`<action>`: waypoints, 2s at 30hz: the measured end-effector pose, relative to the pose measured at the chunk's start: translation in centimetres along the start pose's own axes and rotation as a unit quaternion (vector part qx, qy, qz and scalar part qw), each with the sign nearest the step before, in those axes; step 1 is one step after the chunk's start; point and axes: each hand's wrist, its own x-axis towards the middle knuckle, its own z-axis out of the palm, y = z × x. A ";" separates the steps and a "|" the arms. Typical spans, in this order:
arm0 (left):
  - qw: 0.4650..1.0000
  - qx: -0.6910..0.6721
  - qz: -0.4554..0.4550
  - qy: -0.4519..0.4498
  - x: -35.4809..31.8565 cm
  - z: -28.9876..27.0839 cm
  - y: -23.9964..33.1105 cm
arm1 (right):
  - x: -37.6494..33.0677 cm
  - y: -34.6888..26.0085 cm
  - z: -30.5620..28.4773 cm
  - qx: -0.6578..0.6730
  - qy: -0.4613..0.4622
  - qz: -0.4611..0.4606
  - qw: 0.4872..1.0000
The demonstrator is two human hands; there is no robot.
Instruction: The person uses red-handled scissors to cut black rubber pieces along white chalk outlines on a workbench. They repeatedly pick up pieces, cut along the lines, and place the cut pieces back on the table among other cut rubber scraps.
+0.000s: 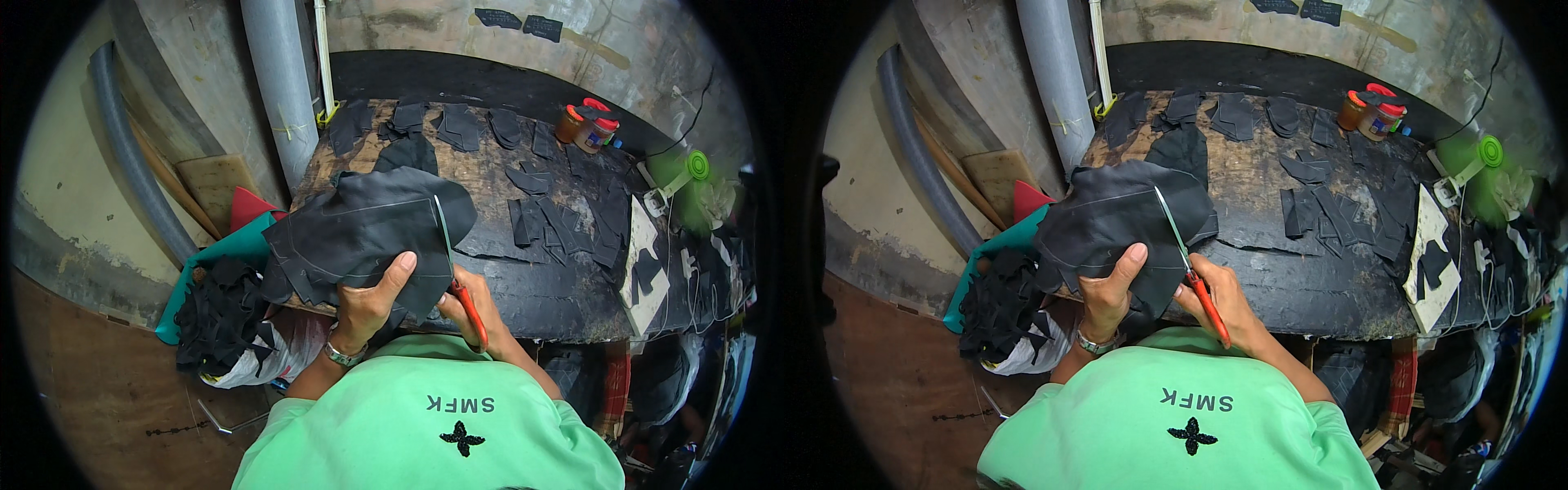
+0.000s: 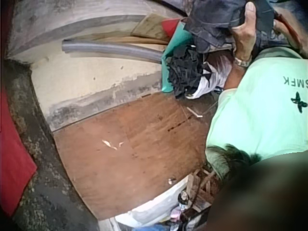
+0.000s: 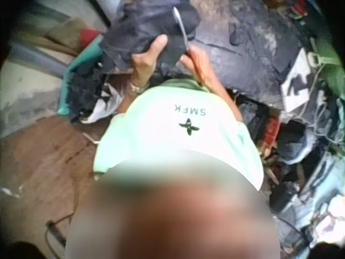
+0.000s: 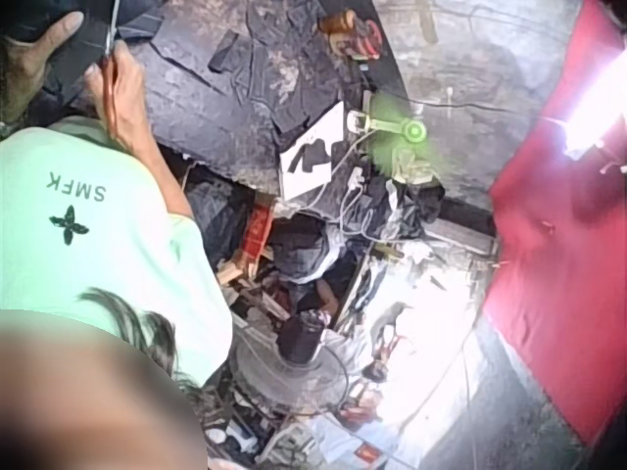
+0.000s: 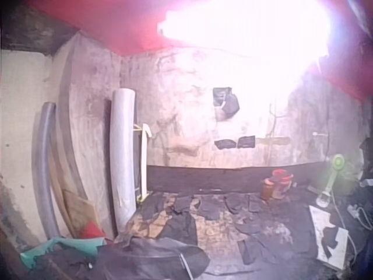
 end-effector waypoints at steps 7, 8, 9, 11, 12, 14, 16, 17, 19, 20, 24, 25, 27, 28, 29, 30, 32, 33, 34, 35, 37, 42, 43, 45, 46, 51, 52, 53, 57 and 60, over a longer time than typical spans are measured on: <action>1.000 0.010 0.006 -0.005 0.2 -0.3 0.2 | -0.6 0.1 0.3 0.028 0.010 0.039 0.999; 1.000 0.014 0.009 -0.006 0.2 -0.3 0.2 | -0.6 0.1 0.3 0.029 0.009 0.063 0.998; 1.000 0.017 0.012 -0.007 0.3 -0.3 0.2 | -0.7 0.1 0.3 0.035 0.010 0.048 0.998; 1.000 0.006 -0.002 -0.002 0.4 -0.3 0.3 | -0.7 0.1 0.3 0.037 0.009 0.066 0.997; 1.000 0.001 -0.009 0.000 0.4 -0.3 0.4 | -0.7 0.1 0.3 0.044 0.009 0.046 0.998; 1.000 0.020 0.002 -0.022 0.4 -0.4 0.5 | -0.5 -0.1 0.3 0.038 0.011 0.070 0.997; 0.998 0.035 0.000 -0.044 0.3 -0.5 0.6 | -0.3 -0.3 0.3 0.060 0.015 0.045 0.997; 0.998 0.039 -0.006 -0.054 0.2 -0.5 0.7 | -0.2 -0.5 0.2 0.060 0.020 0.053 0.997; 0.996 0.050 -0.015 -0.069 0.0 -0.6 0.7 | 0.0 -0.8 0.1 0.056 0.020 0.040 0.997; 0.996 0.056 -0.017 -0.073 0.0 -0.6 0.6 | 0.0 -0.9 0.1 0.061 0.020 0.037 0.997; 0.997 -0.054 -0.058 -0.015 0.3 -0.5 0.3 | -0.4 -1.1 -0.1 0.103 -0.008 0.035 0.994; 0.993 -0.097 -0.061 0.016 0.6 -0.5 0.1 | -0.4 -1.1 -0.2 0.110 -0.013 0.047 0.993; 0.994 -0.079 -0.066 0.023 1.4 -0.9 0.1 | -0.5 -0.8 -0.1 0.095 -0.017 0.086 0.992; 0.988 -0.126 -0.084 0.033 1.9 -1.1 0.1 | -0.6 -0.7 -0.1 0.094 -0.026 0.076 0.992; 0.995 -0.077 -0.053 0.021 2.6 -1.6 0.2 | -0.6 -0.5 -0.2 0.084 -0.033 0.079 0.993; 0.994 -0.080 -0.073 0.006 3.2 -2.1 0.4 | -0.6 -0.3 -0.3 0.068 -0.039 0.090 0.993; 0.994 -0.052 -0.096 -0.029 4.2 -3.2 0.9 | -0.5 0.1 -0.4 0.052 -0.059 0.078 0.994; 0.994 -0.020 -0.099 -0.049 4.7 -3.9 1.4 | -0.4 0.2 -0.4 0.041 -0.067 0.076 0.994; 0.992 0.011 -0.102 -0.069 5.0 -4.5 1.8 | -0.4 0.3 -0.3 0.040 -0.069 0.068 0.994; 0.988 0.004 -0.124 -0.089 5.3 -4.9 2.3 | -0.4 0.4 -0.3 0.040 -0.071 0.061 0.995; 0.977 -0.010 -0.168 -0.129 5.5 -5.7 3.2 | -0.4 0.5 -0.3 0.031 -0.077 0.059 0.995; 0.972 0.082 -0.152 -0.157 5.8 -6.0 4.4 | -0.2 0.1 -0.2 -0.037 -0.098 0.068 0.992; 0.974 0.084 -0.145 -0.155 5.8 -6.0 4.4 | -0.2 0.0 -0.2 -0.039 -0.095 0.063 0.993; 0.975 0.087 -0.132 -0.154 5.8 -6.0 4.3 | -0.2 -0.2 -0.1 -0.043 -0.090 0.053 0.994; 0.976 0.089 -0.126 -0.154 5.8 -6.0 4.3 | -0.2 -0.3 -0.1 -0.043 -0.093 0.053 0.993; 0.973 0.096 -0.125 -0.166 5.9 -6.3 4.0 | -0.1 -0.3 0.0 -0.047 -0.087 0.048 0.994; 0.973 0.097 -0.122 -0.170 5.9 -6.3 4.0 | -0.1 -0.3 0.0 -0.048 -0.087 0.047 0.994; 0.972 0.101 -0.127 -0.171 6.0 -6.3 4.0 | -0.1 -0.3 0.0 -0.050 -0.088 0.046 0.994; 0.973 0.100 -0.110 -0.178 6.0 -6.2 4.1 | -0.2 -0.4 -0.1 -0.061 -0.080 0.036 0.994; 0.970 0.102 -0.127 -0.179 6.0 -6.2 4.5 | -0.3 -0.7 -0.1 -0.046 -0.075 0.051 0.995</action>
